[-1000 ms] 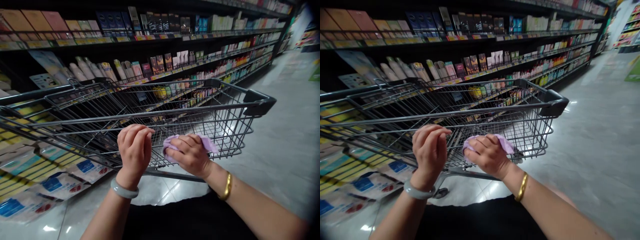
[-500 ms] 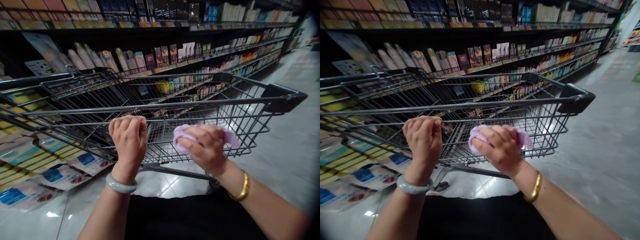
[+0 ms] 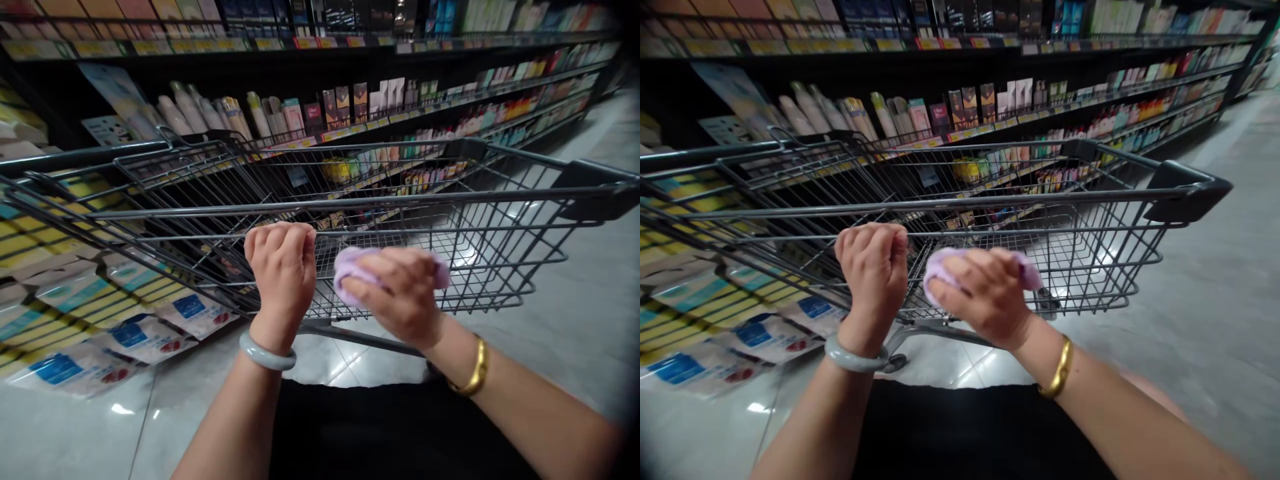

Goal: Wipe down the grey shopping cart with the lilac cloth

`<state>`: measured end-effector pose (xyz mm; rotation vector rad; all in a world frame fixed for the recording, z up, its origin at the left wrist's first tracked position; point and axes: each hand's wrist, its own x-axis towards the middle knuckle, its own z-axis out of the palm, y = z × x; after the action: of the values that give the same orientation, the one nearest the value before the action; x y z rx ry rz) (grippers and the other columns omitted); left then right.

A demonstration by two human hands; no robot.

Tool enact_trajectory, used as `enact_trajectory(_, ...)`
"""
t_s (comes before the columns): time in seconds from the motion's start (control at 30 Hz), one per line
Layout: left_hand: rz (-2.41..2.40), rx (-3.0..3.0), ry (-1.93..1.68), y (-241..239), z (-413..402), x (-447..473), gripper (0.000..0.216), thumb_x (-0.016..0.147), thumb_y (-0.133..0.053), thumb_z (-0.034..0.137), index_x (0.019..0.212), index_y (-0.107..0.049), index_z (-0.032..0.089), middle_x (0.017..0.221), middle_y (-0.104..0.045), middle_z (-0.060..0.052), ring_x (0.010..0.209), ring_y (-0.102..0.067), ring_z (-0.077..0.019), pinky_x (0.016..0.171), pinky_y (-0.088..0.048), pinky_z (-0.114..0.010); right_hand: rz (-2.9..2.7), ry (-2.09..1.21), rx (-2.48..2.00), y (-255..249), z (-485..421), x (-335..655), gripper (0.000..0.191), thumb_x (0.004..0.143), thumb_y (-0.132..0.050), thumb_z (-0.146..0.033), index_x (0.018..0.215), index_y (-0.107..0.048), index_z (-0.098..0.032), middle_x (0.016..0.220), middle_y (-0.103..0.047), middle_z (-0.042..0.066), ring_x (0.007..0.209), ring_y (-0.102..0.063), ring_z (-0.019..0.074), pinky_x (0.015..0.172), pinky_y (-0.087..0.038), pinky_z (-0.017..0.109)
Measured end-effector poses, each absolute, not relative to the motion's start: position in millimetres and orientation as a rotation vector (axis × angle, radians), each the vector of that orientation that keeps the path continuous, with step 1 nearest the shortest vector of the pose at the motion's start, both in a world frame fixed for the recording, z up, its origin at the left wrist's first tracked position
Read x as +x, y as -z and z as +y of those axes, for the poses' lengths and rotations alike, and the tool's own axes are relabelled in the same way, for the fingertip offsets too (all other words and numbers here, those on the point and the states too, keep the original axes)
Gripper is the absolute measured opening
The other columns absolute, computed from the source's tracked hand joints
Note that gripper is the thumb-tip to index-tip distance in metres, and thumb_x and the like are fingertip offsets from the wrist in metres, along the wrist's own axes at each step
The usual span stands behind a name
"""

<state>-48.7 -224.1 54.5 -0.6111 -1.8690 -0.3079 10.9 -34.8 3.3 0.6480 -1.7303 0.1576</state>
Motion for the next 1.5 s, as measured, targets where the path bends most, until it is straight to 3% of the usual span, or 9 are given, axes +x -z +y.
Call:
enact_trajectory(0.13, -1.858, -0.618, 0.325, -54.1, -224.1, -49.4, 0.019, 0.1, -0.052, 0.028, 0.089, -0.066, 0.021, 0.088, -0.07, -0.005, 0.087, -0.056, -0.0219, 0.094, -0.038, -0.039, -1.7, -0.222, 0.501, -7.5, -37.7, 5.2, 0.025, 0.084, -0.076, -0.025, 0.107, -0.071, -0.031, 0.117, -0.068, 0.002, 0.113, -0.054, 0.0223, 0.098, -0.042, 0.041)
enact_trajectory(0.3, -1.854, -0.614, 0.306, -54.5, -224.6, -48.5, 0.019, 0.1, -0.052, 0.028, 0.089, -0.066, 0.021, 0.088, -0.07, -0.005, 0.086, -0.056, -0.022, 0.092, -0.038, -0.039, -1.763, -0.03, 0.837, 16.1, -50.4, -0.6, 0.011, 0.087, -0.072, -0.026, 0.096, -0.072, -0.033, 0.107, -0.071, -0.006, 0.106, -0.056, 0.0158, 0.098, -0.039, 0.035)
enact_trajectory(0.5, -1.867, -0.606, 0.324, -52.9, -224.5, -46.9, 0.019, 0.1, -0.052, 0.028, 0.091, -0.066, 0.021, 0.088, -0.07, -0.005, 0.089, -0.057, -0.0222, 0.094, -0.038, -0.039, -1.677, -0.261, 0.499, -20.4, -33.3, 5.4, 0.032, 0.081, -0.078, -0.021, 0.109, -0.07, -0.034, 0.118, -0.065, 0.001, 0.113, -0.055, 0.0218, 0.098, -0.043, 0.04)
enact_trajectory(0.77, -1.876, -0.605, 0.316, -53.5, -224.6, -45.3, 0.018, 0.1, -0.052, 0.028, 0.09, -0.065, 0.021, 0.088, -0.07, -0.005, 0.088, -0.056, -0.0218, 0.094, -0.038, -0.039, -1.812, -0.034, 0.964, 44.3, -58.0, -2.9, 0.018, 0.087, -0.07, -0.023, 0.103, -0.072, -0.03, 0.116, -0.071, -0.003, 0.112, -0.056, 0.0171, 0.098, -0.038, 0.037)
enact_trajectory(1.07, -1.869, -0.598, 0.329, -52.3, -224.6, -45.6, 0.018, 0.1, -0.051, 0.027, 0.09, -0.064, 0.022, 0.09, -0.069, -0.004, 0.091, -0.057, -0.0213, 0.095, -0.039, -0.039, -1.853, -0.112, 0.761, 23.2, -52.6, 4.3, 0.02, 0.089, -0.069, -0.024, 0.107, -0.072, -0.032, 0.116, -0.071, -0.001, 0.114, -0.053, 0.0212, 0.098, -0.038, 0.041)
enact_trajectory(1.17, -1.882, -0.591, 0.321, -52.9, -225.0, -45.2, 0.017, 0.1, -0.052, 0.027, 0.09, -0.064, 0.022, 0.09, -0.069, -0.004, 0.09, -0.057, -0.0213, 0.095, -0.038, -0.039, -1.985, 0.011, 0.966, 57.7, -63.6, 0.5, 0.012, 0.093, -0.061, -0.026, 0.098, -0.071, -0.03, 0.116, -0.07, -0.002, 0.109, -0.055, 0.0191, 0.092, -0.041, 0.039)
enact_trajectory(1.3, -1.898, -0.599, 0.323, -53.7, -225.6, -43.3, 0.017, 0.1, -0.052, 0.028, 0.091, -0.065, 0.022, 0.09, -0.07, -0.005, 0.09, -0.057, -0.0218, 0.095, -0.039, -0.039, -2.058, 0.081, 1.058, 88.3, -71.9, 2.3, 0.024, 0.092, -0.056, -0.014, 0.08, -0.069, -0.03, 0.106, -0.072, -0.007, 0.096, -0.058, 0.0147, 0.089, -0.045, 0.034)
enact_trajectory(1.5, -1.912, -0.592, 0.346, -53.3, -225.2, -43.7, 0.019, 0.101, -0.05, 0.029, 0.091, -0.065, 0.023, 0.091, -0.07, -0.005, 0.091, -0.057, -0.0224, 0.096, -0.038, -0.04, -1.964, -0.008, 0.942, 47.8, -52.8, 7.5, 0.015, 0.092, -0.061, -0.022, 0.095, -0.072, -0.033, 0.116, -0.071, -0.005, 0.11, -0.056, 0.0194, 0.096, -0.041, 0.039)
